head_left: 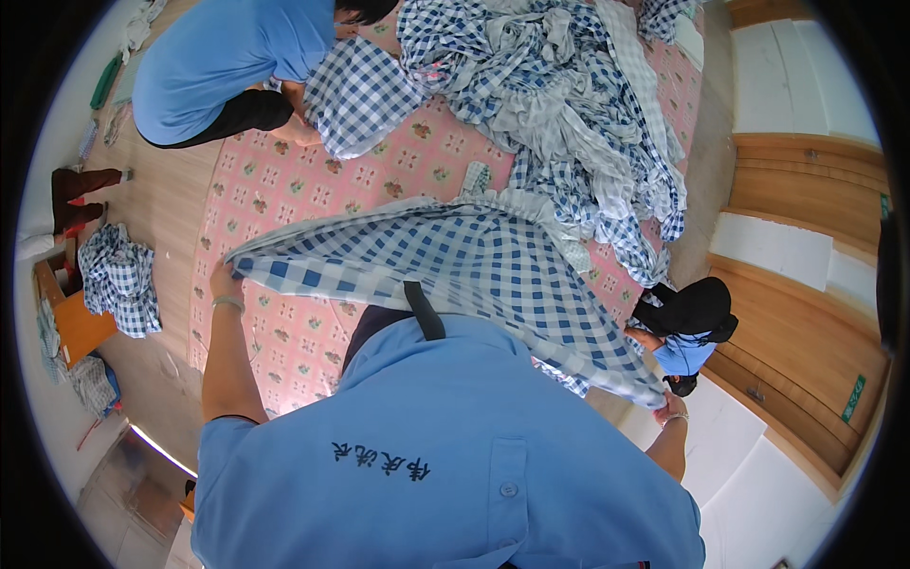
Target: The person folds multiple pieces of checkered bedding material on floor mats alongside other workers, walks to an office desk to pick up a smartphone connected to a power bank, and then exits into a hallway.
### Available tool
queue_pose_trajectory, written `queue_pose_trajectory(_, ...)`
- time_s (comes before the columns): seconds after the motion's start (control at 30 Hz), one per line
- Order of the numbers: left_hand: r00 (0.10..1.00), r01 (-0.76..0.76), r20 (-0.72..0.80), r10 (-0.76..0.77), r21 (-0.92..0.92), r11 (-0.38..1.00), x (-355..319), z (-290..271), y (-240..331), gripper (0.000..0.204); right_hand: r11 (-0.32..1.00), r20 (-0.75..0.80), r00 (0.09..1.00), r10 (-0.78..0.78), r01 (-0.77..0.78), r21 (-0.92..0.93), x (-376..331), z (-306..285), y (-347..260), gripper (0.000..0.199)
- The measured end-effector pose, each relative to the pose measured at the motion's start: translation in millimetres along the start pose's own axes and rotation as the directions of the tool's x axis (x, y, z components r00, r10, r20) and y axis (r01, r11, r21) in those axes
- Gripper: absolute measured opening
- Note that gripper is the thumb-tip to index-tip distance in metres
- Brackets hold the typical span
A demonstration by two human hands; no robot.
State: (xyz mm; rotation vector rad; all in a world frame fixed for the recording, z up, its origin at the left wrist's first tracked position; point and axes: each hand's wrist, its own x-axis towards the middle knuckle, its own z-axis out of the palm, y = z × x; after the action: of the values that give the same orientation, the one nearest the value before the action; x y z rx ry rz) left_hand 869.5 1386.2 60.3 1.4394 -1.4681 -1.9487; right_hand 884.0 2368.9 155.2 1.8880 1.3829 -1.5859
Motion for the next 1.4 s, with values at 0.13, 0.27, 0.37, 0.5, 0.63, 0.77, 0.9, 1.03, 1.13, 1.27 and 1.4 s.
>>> queue_pose_trajectory(0.13,0.94,0.105,0.273,-0.205,0.34,0.934,1,23,20,0.031,0.935,-0.053,0.982,-0.179,0.187,0.301,-9,14,-16,0.026)
queue_pose_trajectory(0.27,0.829,-0.48,0.306,-0.468,0.818,-0.317,11,28,28,0.031,0.924,-0.023,0.975,-0.223,0.219,0.314,-23,10,-20,0.03)
queue_pose_trajectory(0.37,0.863,-0.427,0.388,-0.323,0.903,-0.055,51,-19,12,0.037,0.957,-0.012,0.971,-0.237,0.236,0.17,-52,25,-28,0.031)
queue_pose_trajectory(0.5,0.946,0.065,0.282,-0.161,0.321,0.945,61,25,17,0.033,0.856,-0.072,0.981,-0.18,0.121,-0.502,-99,38,-23,0.043)
queue_pose_trajectory(0.63,0.958,0.079,0.217,-0.189,0.433,0.898,47,15,35,0.034,0.262,-0.243,0.936,-0.254,-0.175,-0.949,-99,64,-50,0.035)
queue_pose_trajectory(0.77,0.926,-0.155,0.268,-0.265,0.912,0.379,26,-2,57,0.036,0.764,-0.282,0.907,-0.313,0.064,-0.642,-38,67,-59,0.036)
queue_pose_trajectory(0.9,0.983,0.162,-0.124,-0.132,0.274,0.948,9,-10,102,0.034,0.735,0.192,0.915,-0.355,0.4,-0.547,-38,194,-108,0.032)
queue_pose_trajectory(1.03,0.995,-0.099,-0.008,0.1,-0.184,0.978,-2,-129,181,0.031,0.729,0.628,0.608,-0.486,0.678,-0.092,-54,336,-190,0.021)
queue_pose_trajectory(1.13,0.859,-0.45,-0.313,0.405,-0.084,0.889,-88,-217,267,0.036,0.612,0.712,0.359,-0.604,0.781,0.125,-98,390,-269,0.017)
queue_pose_trajectory(1.27,0.728,-0.459,-0.533,0.431,0.088,0.884,-212,-230,257,0.042,0.539,0.691,0.255,-0.677,0.811,0.228,-170,369,-290,0.023)
queue_pose_trajectory(1.4,0.651,-0.472,-0.687,0.322,-0.035,0.881,-336,-346,210,0.04,0.571,0.817,0.244,-0.522,0.812,0.123,-124,393,-287,0.027)
